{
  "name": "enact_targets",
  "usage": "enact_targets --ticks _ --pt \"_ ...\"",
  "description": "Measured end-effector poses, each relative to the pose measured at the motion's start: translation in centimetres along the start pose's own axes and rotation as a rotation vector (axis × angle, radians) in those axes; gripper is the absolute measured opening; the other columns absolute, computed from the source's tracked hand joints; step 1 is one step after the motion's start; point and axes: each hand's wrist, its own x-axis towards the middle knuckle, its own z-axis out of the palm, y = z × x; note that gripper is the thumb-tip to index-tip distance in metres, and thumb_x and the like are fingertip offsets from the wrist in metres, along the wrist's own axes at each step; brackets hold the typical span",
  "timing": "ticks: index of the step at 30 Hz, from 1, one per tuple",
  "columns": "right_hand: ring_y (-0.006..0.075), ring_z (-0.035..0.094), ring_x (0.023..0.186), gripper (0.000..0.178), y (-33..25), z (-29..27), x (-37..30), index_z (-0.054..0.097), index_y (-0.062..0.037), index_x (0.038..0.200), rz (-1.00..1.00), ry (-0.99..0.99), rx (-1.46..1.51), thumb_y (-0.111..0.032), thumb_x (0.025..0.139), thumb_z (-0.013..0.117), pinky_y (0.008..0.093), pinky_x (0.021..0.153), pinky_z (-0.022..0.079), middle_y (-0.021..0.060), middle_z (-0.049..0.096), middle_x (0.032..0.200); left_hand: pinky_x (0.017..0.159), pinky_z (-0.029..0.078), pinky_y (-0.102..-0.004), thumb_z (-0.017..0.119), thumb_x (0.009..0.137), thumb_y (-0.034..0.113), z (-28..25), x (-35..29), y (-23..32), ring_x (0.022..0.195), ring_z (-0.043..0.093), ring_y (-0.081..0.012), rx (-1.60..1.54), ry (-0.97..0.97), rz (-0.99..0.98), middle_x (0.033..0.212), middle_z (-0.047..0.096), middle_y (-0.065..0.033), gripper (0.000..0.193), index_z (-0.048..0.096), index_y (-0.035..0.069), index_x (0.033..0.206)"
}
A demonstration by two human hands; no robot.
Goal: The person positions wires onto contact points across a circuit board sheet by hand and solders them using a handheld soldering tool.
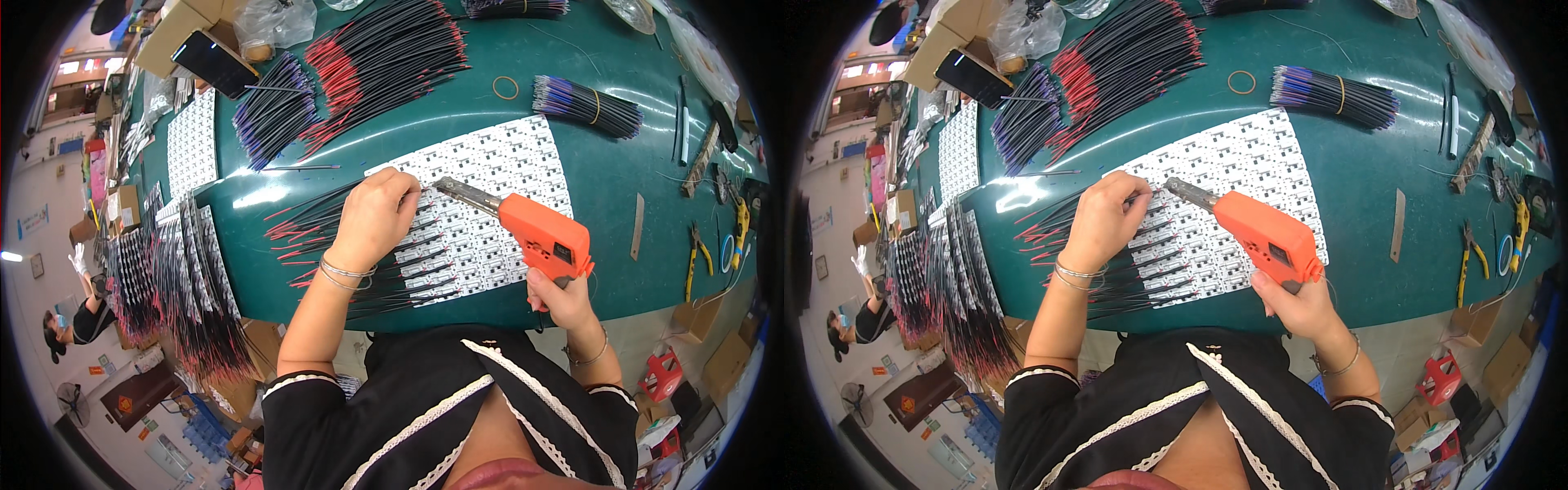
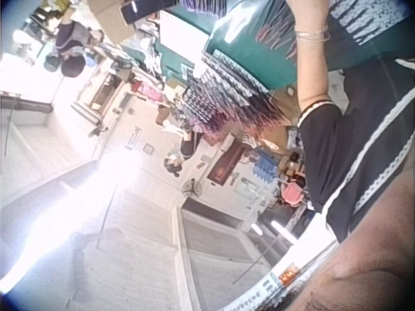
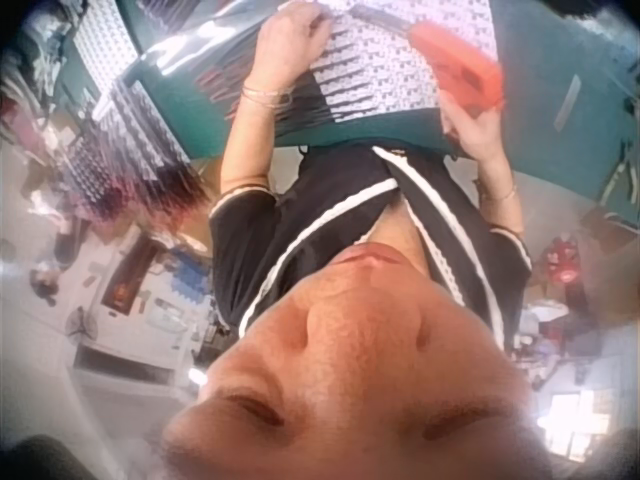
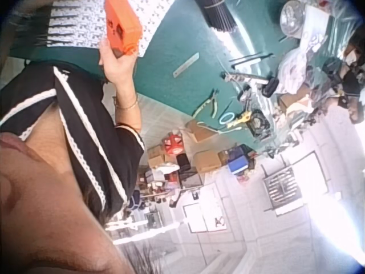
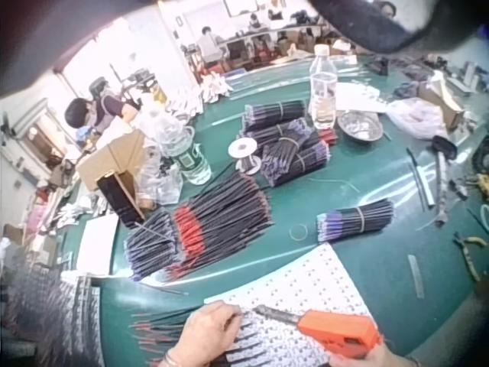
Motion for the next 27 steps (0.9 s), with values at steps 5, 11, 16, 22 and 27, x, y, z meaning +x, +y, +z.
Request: enact_targets --ticks 5,11,16,22,27 --pt "0.0066 0.045 0.041 0.015 -0.2 0.3 0.4 0.049 0.0004 0.09 0.023 -0.009 -0.005 -0.013 0.084 0.055 0.0199 0.037 0.035 0.0015 0.048 0.053 0.052 0.044 -0.0296 0.06 0.072 0.001 -0.1 0.1 -0.3 0.058 0.055 -0.0227 -0.031 -0.01 0.014 0.071 0.056 -0.0088 0.004 0.058 0.002 0.075" --pt "0.0064 0.045 0.041 0.013 -0.1 0.3 0.3 0.049 -0.0005 0.087 -0.001 -0.016 -0.001 -0.011 0.083 0.056 0.0195 0.037 0.035 0.0015 0.049 0.053 0.053 0.044 -0.0308 0.061 0.071 0.0 0.2 -0.1 -0.2 0.058 0.054 -0.0232 0.015 0.01 0.026 0.071 0.056 -0.0087 0.006 0.058 0.002 0.075" --pt "0.0089 0.042 0.038 0.018 0.5 -0.7 -0.1 0.048 0.0023 0.094 -0.038 0.042 0.085 -0.012 0.084 0.052 0.0214 0.037 0.034 0.0035 0.047 0.054 0.054 0.044 -0.0312 0.061 0.07 0.0 0.3 -0.1 0.0 0.057 0.053 -0.0234 0.033 0.008 0.035 0.071 0.056 -0.0086 0.008 0.057 0.003 0.076" --pt "0.0096 0.041 0.038 0.025 0.2 -1.8 1.0 0.047 0.0037 0.102 -0.156 0.111 0.329 -0.013 0.083 0.051 0.0218 0.037 0.034 0.0044 0.045 0.057 0.057 0.044 -0.0327 0.06 0.07 0.0 0.1 -0.1 0.2 0.061 0.054 -0.0252 0.064 0.004 0.033 0.07 0.055 -0.0089 0.007 0.057 0.003 0.075" --pt "0.0091 0.042 0.038 0.027 -0.1 -2.3 0.9 0.048 0.0045 0.103 -0.171 0.124 0.399 -0.013 0.082 0.053 0.0222 0.037 0.035 0.0037 0.046 0.056 0.064 0.044 -0.0369 0.061 0.074 0.008 -1.8 1.4 0.7 0.071 0.054 -0.0288 0.18 -0.148 0.112 0.075 0.055 -0.0116 0.006 0.058 0.004 0.076"
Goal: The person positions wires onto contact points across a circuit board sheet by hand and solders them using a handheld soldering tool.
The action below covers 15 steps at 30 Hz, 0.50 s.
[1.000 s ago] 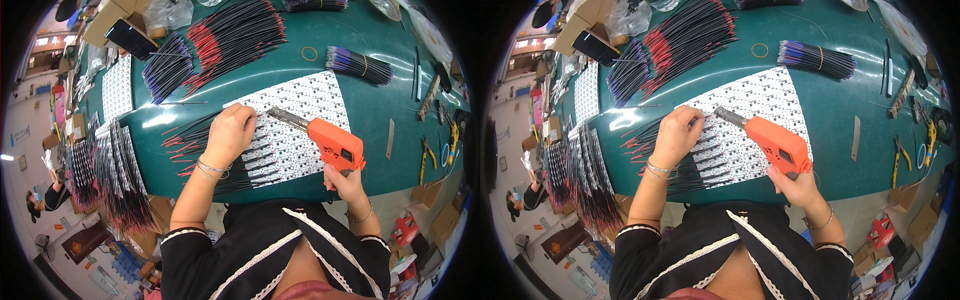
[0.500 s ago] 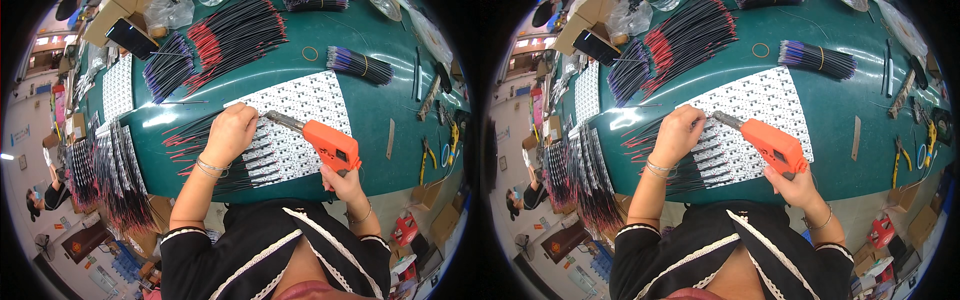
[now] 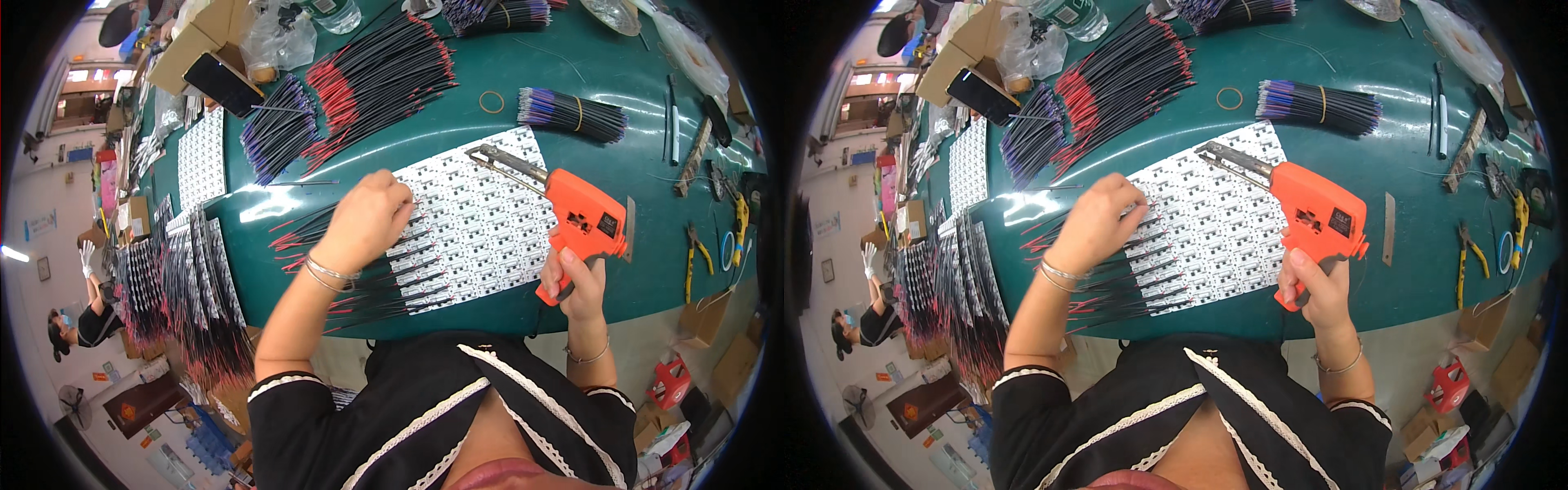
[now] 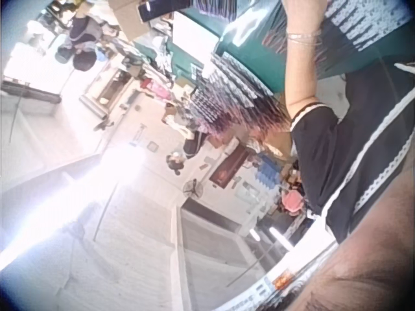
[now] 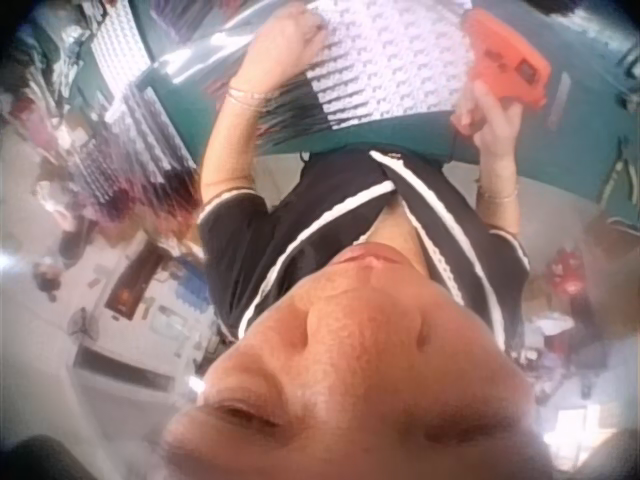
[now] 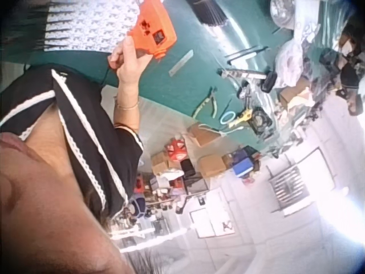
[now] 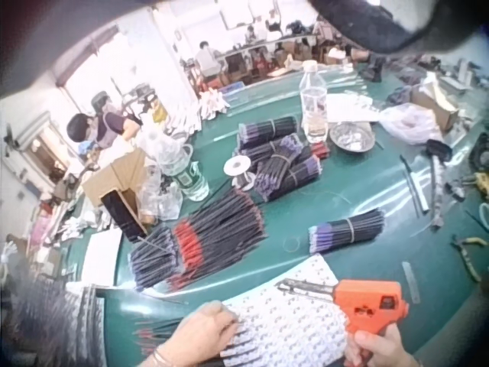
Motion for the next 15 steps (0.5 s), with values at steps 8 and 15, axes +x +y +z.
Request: enact_targets --ticks 8,15 --pt "0.0103 0.04 0.037 0.029 -0.3 -0.2 -0.7 0.045 0.0035 0.105 -0.033 -0.011 -0.051 -0.015 0.083 0.05 0.0218 0.037 0.033 0.0046 0.043 0.057 0.076 0.043 -0.0382 0.061 0.075 0.013 -1.0 11.6 -4.0 0.086 0.053 -0.0297 0.233 0.286 0.074 0.083 0.056 -0.0116 0.016 0.057 0.003 0.088" --pt "0.0102 0.04 0.037 0.027 -1.2 -0.5 -1.2 0.045 0.003 0.105 -0.084 0.018 -0.053 -0.013 0.083 0.049 0.0215 0.037 0.033 0.0046 0.043 0.057 0.078 0.042 -0.038 0.066 0.071 0.01 1.2 13.5 -5.8 0.089 0.051 -0.0315 0.203 0.218 -0.013 0.088 0.054 -0.0151 0.031 0.052 0.003 0.098"
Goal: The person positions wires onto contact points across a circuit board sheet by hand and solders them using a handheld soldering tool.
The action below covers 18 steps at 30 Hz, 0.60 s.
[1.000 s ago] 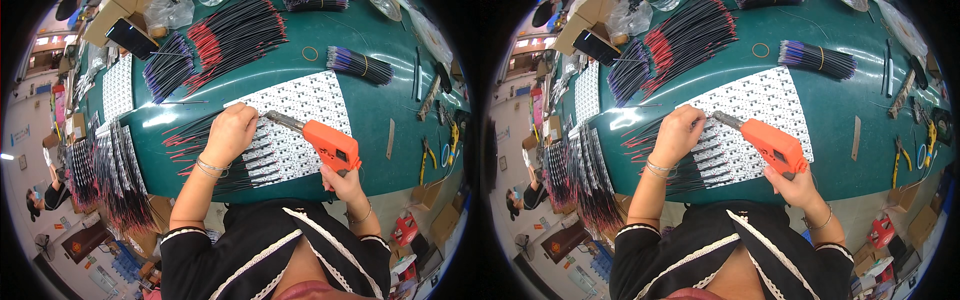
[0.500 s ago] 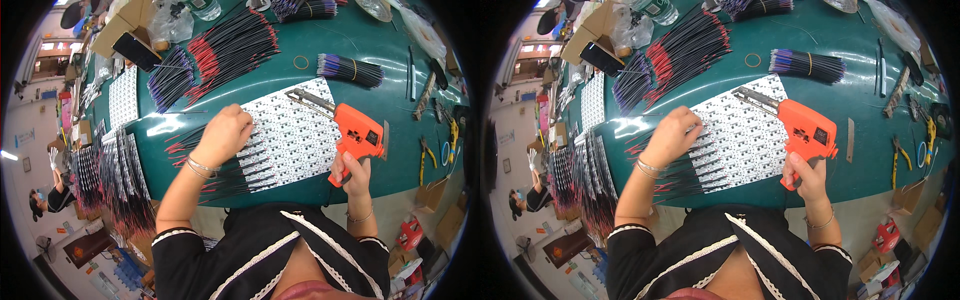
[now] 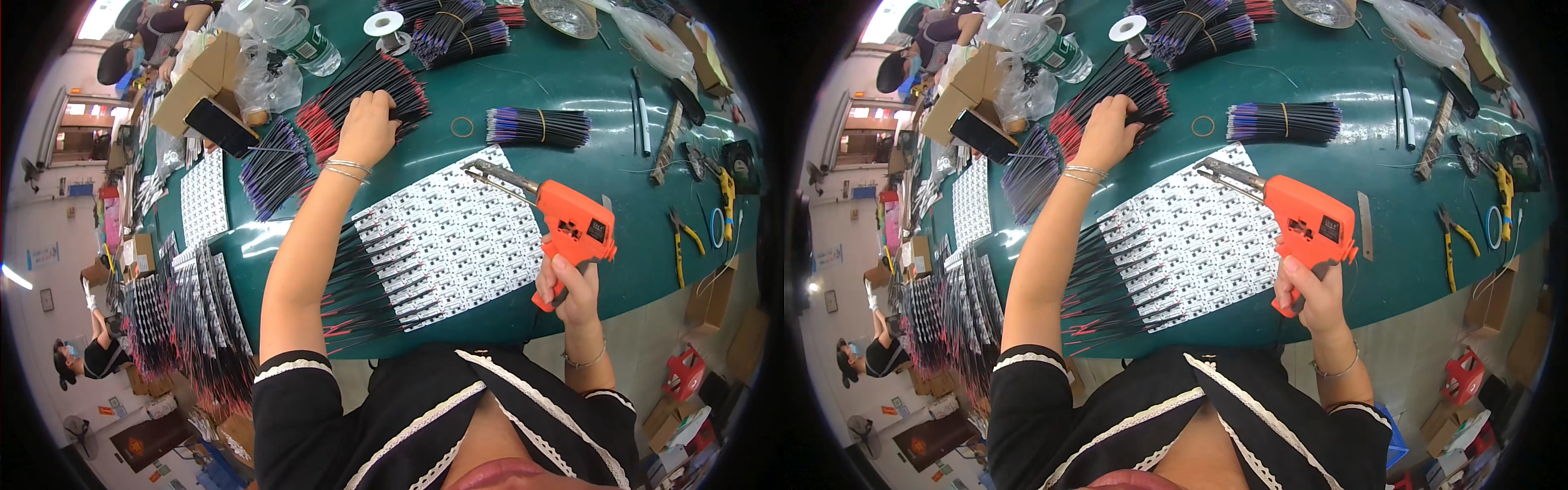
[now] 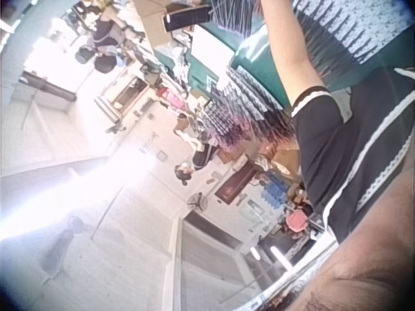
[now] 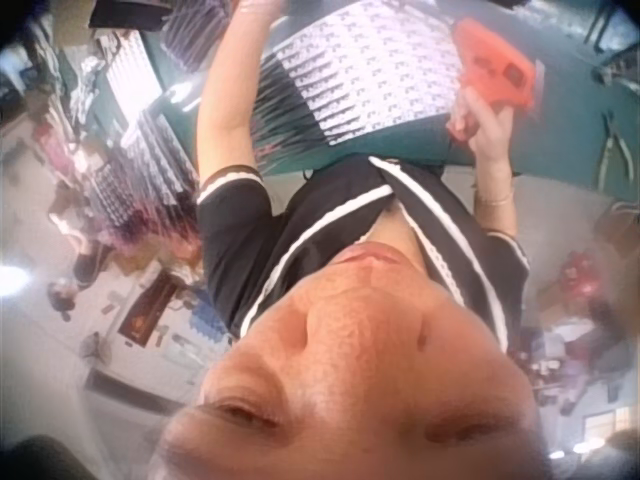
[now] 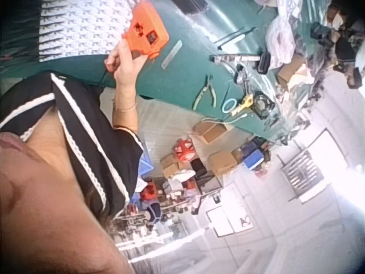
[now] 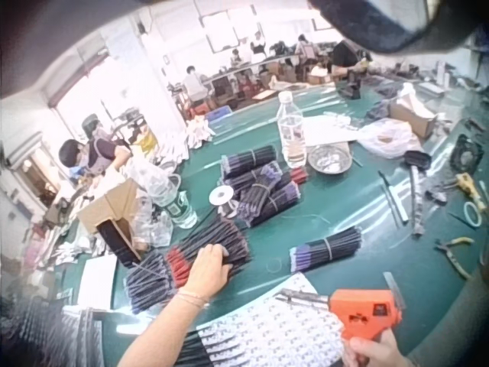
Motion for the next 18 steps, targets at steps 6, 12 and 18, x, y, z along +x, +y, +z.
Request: enact_targets --ticks 6,12,18 --pt "0.0105 0.04 0.037 0.028 -0.1 0.3 0.0 0.045 0.0031 0.105 0.01 -0.003 0.002 -0.013 0.083 0.048 0.0219 0.037 0.033 0.0047 0.042 0.057 0.077 0.041 -0.0389 0.062 0.075 0.012 -0.8 -0.1 -0.8 0.086 0.049 -0.0333 -0.054 0.134 0.047 0.088 0.053 -0.0159 0.023 0.054 0.002 0.094" --pt "0.0096 0.043 0.039 0.026 -0.4 0.5 -0.1 0.048 0.0043 0.101 -0.015 0.022 0.058 -0.012 0.081 0.053 0.0227 0.039 0.035 0.0037 0.046 0.056 0.067 0.043 -0.0307 0.048 0.09 0.022 -7.7 -0.3 0.3 0.067 0.057 -0.0208 -0.384 0.408 -0.175 0.074 0.06 -0.0091 0.022 0.055 0.002 0.085" --pt "0.0095 0.042 0.039 0.029 -0.3 0.8 0.2 0.048 0.005 0.103 -0.021 0.007 0.056 -0.012 0.081 0.053 0.0222 0.038 0.035 0.0036 0.045 0.056 0.058 0.04 -0.0212 0.045 0.092 0.015 -9.0 -3.0 1.2 0.062 0.052 -0.0078 -0.779 0.693 -0.068 0.067 0.057 -0.0025 0.014 0.05 0.002 0.09"
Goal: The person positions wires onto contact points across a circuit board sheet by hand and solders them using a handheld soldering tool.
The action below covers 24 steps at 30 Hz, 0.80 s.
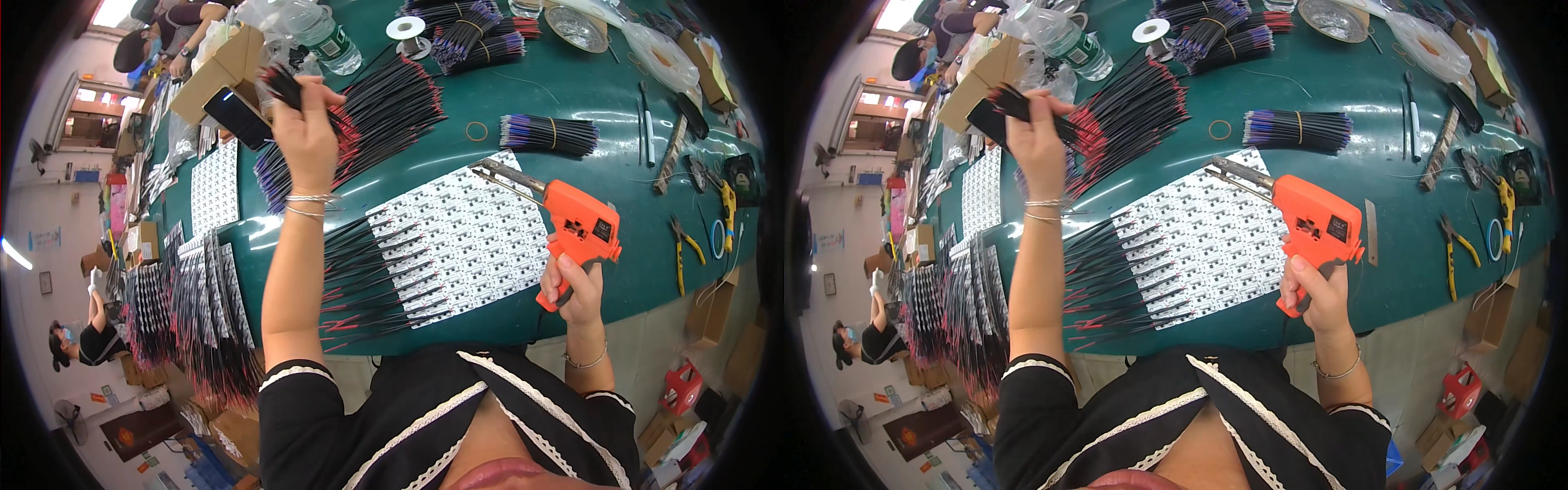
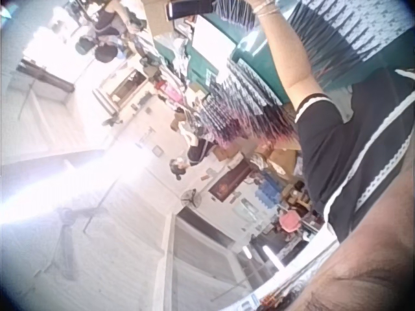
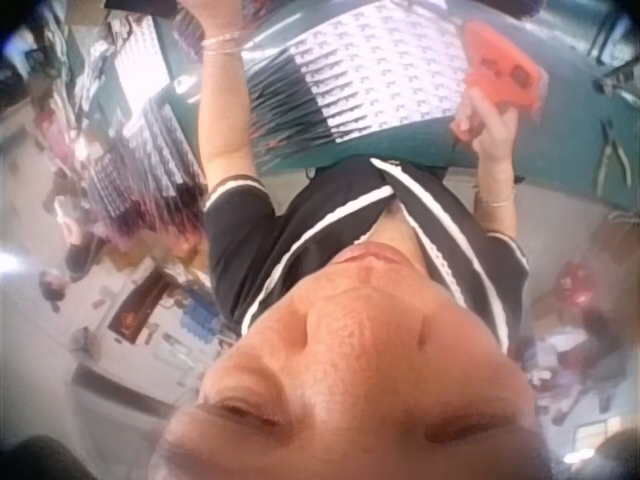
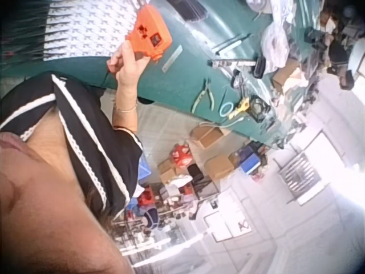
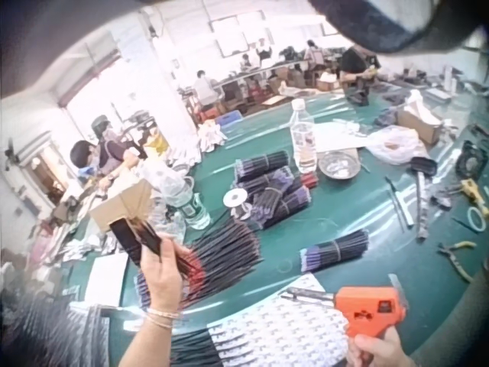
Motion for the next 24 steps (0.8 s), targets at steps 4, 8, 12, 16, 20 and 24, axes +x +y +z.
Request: enact_targets --ticks 4,8,12,16,20,24 --pt "0.0094 0.043 0.039 0.029 -0.1 0.6 0.0 0.049 0.0059 0.103 0.021 -0.017 -0.012 -0.012 0.08 0.054 0.0221 0.038 0.036 0.0036 0.045 0.056 0.059 0.041 -0.0198 0.047 0.091 0.013 0.6 -2.9 -2.6 0.063 0.052 -0.0074 -0.014 -0.091 -0.132 0.073 0.058 -0.0041 0.013 0.049 0.001 0.095" --pt "0.0096 0.04 0.038 0.029 -0.5 1.2 0.1 0.045 0.0042 0.106 0.002 -0.047 -0.081 -0.013 0.082 0.049 0.0213 0.038 0.034 0.0046 0.042 0.056 0.053 0.039 -0.0184 0.048 0.09 0.012 1.2 -2.5 -2.3 0.061 0.05 -0.0057 -0.171 -0.068 -0.18 0.075 0.055 -0.003 0.013 0.05 0.0 0.097" --pt "0.0094 0.04 0.038 0.03 -0.8 2.1 1.0 0.045 0.0049 0.106 -0.04 -0.074 -0.082 -0.012 0.083 0.05 0.0211 0.038 0.035 0.0047 0.043 0.056 0.051 0.037 -0.0176 0.051 0.088 0.012 0.1 -1.5 0.6 0.055 0.044 -0.0045 -0.146 -0.113 -0.306 0.067 0.05 0.0019 0.015 0.054 0.0 0.096" --pt "0.009 0.041 0.038 0.031 -0.3 2.9 2.2 0.046 0.0061 0.108 -0.026 -0.091 -0.143 -0.011 0.083 0.05 0.0211 0.038 0.035 0.0042 0.044 0.057 0.052 0.038 -0.0221 0.057 0.084 0.014 -1.4 -2.7 2.8 0.056 0.047 -0.0056 0.08 -0.336 -0.332 0.064 0.053 -0.0005 0.015 0.057 0.001 0.088" --pt "0.0089 0.041 0.038 0.032 0.7 2.5 2.5 0.046 0.0063 0.108 0.015 -0.118 -0.187 -0.012 0.082 0.05 0.0207 0.038 0.035 0.0038 0.044 0.057 0.058 0.042 -0.0327 0.058 0.079 0.012 -3.0 -6.2 3.6 0.059 0.054 -0.0266 0.39 -0.608 -0.387 0.067 0.056 -0.0168 0.016 0.057 -0.003 0.086" --pt "0.0086 0.041 0.037 0.033 1.2 2.3 1.9 0.046 0.0066 0.108 0.135 -0.112 -0.259 -0.012 0.081 0.052 0.0205 0.038 0.034 0.0032 0.046 0.054 0.057 0.039 -0.0283 0.06 0.079 0.011 -3.3 -9.0 2.9 0.06 0.048 -0.0175 0.393 -0.628 -0.564 0.066 0.054 -0.0104 0.016 0.058 -0.003 0.085"
